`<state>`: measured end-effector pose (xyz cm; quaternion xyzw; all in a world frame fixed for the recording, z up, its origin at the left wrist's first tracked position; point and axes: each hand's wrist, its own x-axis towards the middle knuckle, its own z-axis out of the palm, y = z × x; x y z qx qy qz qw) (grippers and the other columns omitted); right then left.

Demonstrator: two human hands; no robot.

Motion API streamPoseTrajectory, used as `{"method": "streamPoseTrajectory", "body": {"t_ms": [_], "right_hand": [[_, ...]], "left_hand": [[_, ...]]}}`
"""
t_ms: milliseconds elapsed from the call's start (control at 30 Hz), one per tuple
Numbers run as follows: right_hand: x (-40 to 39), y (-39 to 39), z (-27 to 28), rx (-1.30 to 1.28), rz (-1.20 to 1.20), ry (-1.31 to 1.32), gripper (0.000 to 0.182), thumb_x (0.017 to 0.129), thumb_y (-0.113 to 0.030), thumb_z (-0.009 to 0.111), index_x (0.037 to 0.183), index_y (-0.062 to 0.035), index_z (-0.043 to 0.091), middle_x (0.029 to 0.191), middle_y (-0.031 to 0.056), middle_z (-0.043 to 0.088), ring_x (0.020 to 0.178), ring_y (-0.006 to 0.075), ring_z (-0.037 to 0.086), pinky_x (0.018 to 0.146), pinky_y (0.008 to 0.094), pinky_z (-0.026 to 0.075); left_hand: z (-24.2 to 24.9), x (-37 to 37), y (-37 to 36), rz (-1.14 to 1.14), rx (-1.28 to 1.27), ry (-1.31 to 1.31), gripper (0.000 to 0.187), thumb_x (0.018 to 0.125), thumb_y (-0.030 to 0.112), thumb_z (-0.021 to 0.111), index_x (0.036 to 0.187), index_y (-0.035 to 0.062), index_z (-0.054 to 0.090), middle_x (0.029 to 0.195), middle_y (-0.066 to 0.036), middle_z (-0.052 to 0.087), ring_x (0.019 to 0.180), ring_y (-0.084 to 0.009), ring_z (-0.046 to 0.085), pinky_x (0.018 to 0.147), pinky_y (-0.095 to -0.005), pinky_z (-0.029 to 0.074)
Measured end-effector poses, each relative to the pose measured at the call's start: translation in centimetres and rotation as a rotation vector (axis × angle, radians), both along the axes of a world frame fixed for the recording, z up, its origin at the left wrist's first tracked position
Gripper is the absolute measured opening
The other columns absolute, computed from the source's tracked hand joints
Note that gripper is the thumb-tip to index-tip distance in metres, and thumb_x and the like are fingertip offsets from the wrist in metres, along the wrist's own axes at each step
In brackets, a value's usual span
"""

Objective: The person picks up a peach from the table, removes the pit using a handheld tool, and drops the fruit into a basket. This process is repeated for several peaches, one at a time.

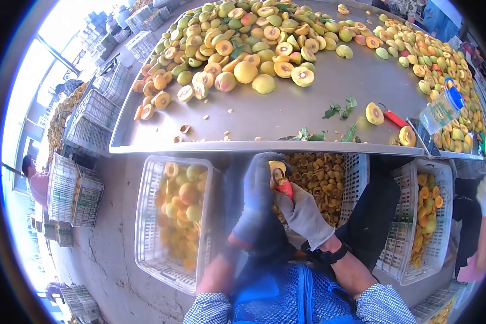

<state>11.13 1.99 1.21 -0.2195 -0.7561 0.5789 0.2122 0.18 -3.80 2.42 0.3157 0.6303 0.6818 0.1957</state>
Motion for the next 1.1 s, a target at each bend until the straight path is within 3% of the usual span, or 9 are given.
{"method": "streamPoseTrajectory", "body": {"t_ms": [233,367,433,467,533,633,767,833,1100], "right_hand": [[0.1,0.6,-1.6,-0.421,0.158,-0.010,0.036,0.097,-0.038,0.051,0.097,-0.0023,0.057,0.073,0.0068,0.058,0.063,0.0174,0.057,0.060,0.0329,0.047],[0.2,0.0,-2.7,-0.042,0.098,0.055,0.036,0.097,-0.039,0.051,0.096,-0.0044,0.057,0.072,0.0020,0.056,0.062,0.0116,0.054,0.056,0.0279,0.045],[-0.1,-0.3,-2.8,-0.007,0.057,0.076,0.033,0.098,-0.038,0.050,0.097,-0.0053,0.056,0.071,-0.0023,0.054,0.060,0.0077,0.052,0.053,0.0246,0.041],[0.0,-0.4,-2.8,-0.011,0.055,0.072,0.033,0.098,-0.038,0.050,0.097,-0.0053,0.056,0.071,-0.0023,0.054,0.060,0.0077,0.052,0.053,0.0246,0.041],[0.1,-0.5,-2.7,-0.416,0.200,0.045,0.031,0.098,-0.037,0.050,0.097,-0.0062,0.054,0.067,-0.0047,0.051,0.057,0.0055,0.049,0.049,0.0222,0.038],[0.2,-0.9,-2.8,-0.519,0.191,0.018,0.030,0.098,-0.037,0.050,0.095,-0.0071,0.053,0.064,-0.0065,0.046,0.052,0.0034,0.043,0.045,0.0208,0.033],[0.4,-1.0,-3.4,-0.272,0.150,0.017,0.030,0.098,-0.039,0.050,0.093,-0.0090,0.051,0.062,-0.0076,0.043,0.049,0.0022,0.038,0.042,0.0204,0.029],[0.9,-1.0,-2.0,-0.726,0.215,-0.109,0.035,0.098,-0.043,0.049,0.089,-0.0093,0.049,0.060,-0.0067,0.040,0.045,0.0038,0.036,0.040,0.0230,0.028],[2.1,-0.1,-1.2,-1.289,0.409,-0.068,0.044,0.097,-0.052,0.044,0.085,-0.0101,0.049,0.055,-0.0056,0.035,0.041,0.0068,0.032,0.040,0.0248,0.025]], "left_hand": [[-0.6,-1.0,-0.4,-0.130,-0.006,-0.091,0.039,0.100,0.032,0.040,0.109,-0.0016,0.057,0.102,-0.010,0.062,0.093,-0.0171,0.058,0.086,-0.0305,0.045],[-0.4,-1.9,-0.8,-0.267,-0.013,-0.108,0.044,0.100,0.036,0.040,0.106,-0.0024,0.059,0.098,-0.011,0.064,0.090,-0.0163,0.059,0.084,-0.0295,0.046],[-0.1,-1.5,-0.2,-0.137,-0.049,-0.433,0.046,0.100,0.038,0.040,0.100,-0.0030,0.062,0.093,-0.011,0.065,0.085,-0.0151,0.060,0.080,-0.0286,0.047],[-0.4,-1.4,-0.2,-0.139,-0.053,-0.438,0.046,0.100,0.038,0.040,0.100,-0.0030,0.062,0.093,-0.011,0.065,0.085,-0.0151,0.060,0.080,-0.0286,0.047],[-0.9,-1.1,-0.3,-0.101,-0.049,-0.026,0.045,0.100,0.035,0.041,0.096,-0.0036,0.064,0.089,-0.009,0.065,0.080,-0.0138,0.060,0.076,-0.0278,0.048],[-0.9,-0.6,0.1,-0.076,-0.014,-0.057,0.041,0.100,0.030,0.043,0.094,-0.0043,0.064,0.084,-0.008,0.065,0.077,-0.0131,0.059,0.074,-0.0274,0.047],[-1.6,-1.9,-0.1,-0.265,-0.091,-0.168,0.036,0.099,0.025,0.045,0.091,-0.0046,0.064,0.081,-0.006,0.064,0.076,-0.0120,0.057,0.072,-0.0267,0.046],[-1.6,-2.1,-0.1,-0.333,-0.180,-0.226,0.038,0.098,0.032,0.048,0.090,-0.0017,0.065,0.076,-0.002,0.061,0.072,-0.0084,0.056,0.065,-0.0236,0.045],[-1.9,-2.1,0.3,-0.405,-0.157,-0.125,0.030,0.093,0.023,0.055,0.087,-0.0037,0.066,0.080,-0.007,0.064,0.073,-0.0116,0.058,0.068,-0.0266,0.047]]}}
